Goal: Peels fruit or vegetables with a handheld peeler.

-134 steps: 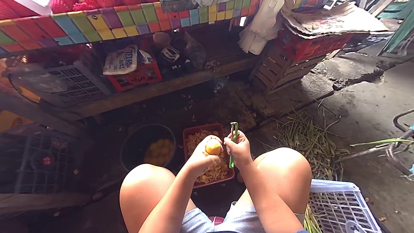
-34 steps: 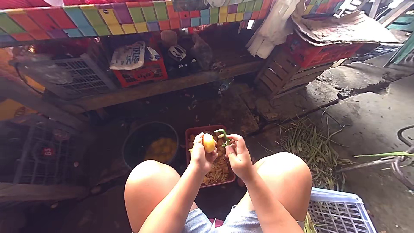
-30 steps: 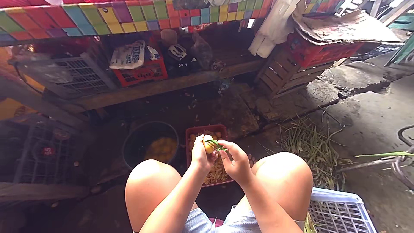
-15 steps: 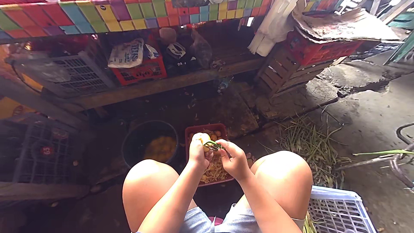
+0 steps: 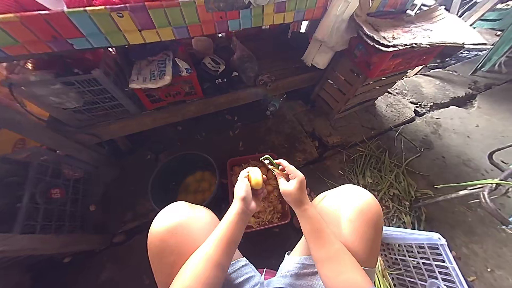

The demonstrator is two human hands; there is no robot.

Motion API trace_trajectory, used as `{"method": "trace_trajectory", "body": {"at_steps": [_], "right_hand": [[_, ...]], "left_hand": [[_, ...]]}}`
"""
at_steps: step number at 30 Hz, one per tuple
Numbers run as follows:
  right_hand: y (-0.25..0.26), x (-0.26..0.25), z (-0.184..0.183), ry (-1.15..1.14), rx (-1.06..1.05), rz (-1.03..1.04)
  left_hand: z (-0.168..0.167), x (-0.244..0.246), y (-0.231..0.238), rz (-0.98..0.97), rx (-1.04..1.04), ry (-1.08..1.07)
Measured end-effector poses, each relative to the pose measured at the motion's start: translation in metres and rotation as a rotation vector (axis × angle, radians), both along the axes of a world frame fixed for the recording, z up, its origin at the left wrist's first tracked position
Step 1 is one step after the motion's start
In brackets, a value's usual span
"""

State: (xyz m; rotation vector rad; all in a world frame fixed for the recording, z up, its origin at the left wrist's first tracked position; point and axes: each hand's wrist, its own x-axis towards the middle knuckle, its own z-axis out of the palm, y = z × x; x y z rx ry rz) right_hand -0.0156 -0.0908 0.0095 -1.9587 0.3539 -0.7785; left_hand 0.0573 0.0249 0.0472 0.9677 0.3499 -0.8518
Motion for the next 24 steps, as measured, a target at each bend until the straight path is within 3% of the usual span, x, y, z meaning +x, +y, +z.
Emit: {"method": "trace_trajectory", "body": {"at_steps": [5,12,20,24], "right_hand": [[0.025,-0.009,0.001,-0.112,-0.147,0.101],[0.029,-0.012,0.005,-0.109,-0.425,0.122],[0.029,-0.009,-0.003,-0.080,-0.316,0.104],[0.018,0.004,-0.001,0.134,-0.196,-0.035]], "left_hand": [[0.001,0.005,-0.003,0.045,-0.073,0.123],[0.003,0.007,-0.001,0.103,-0.100,0.092],[0.005,0.010,0.000,0.127,0.047,0.063],[-0.010,-0.016,-0.006,-0.056,0.076,-0.154]]}}
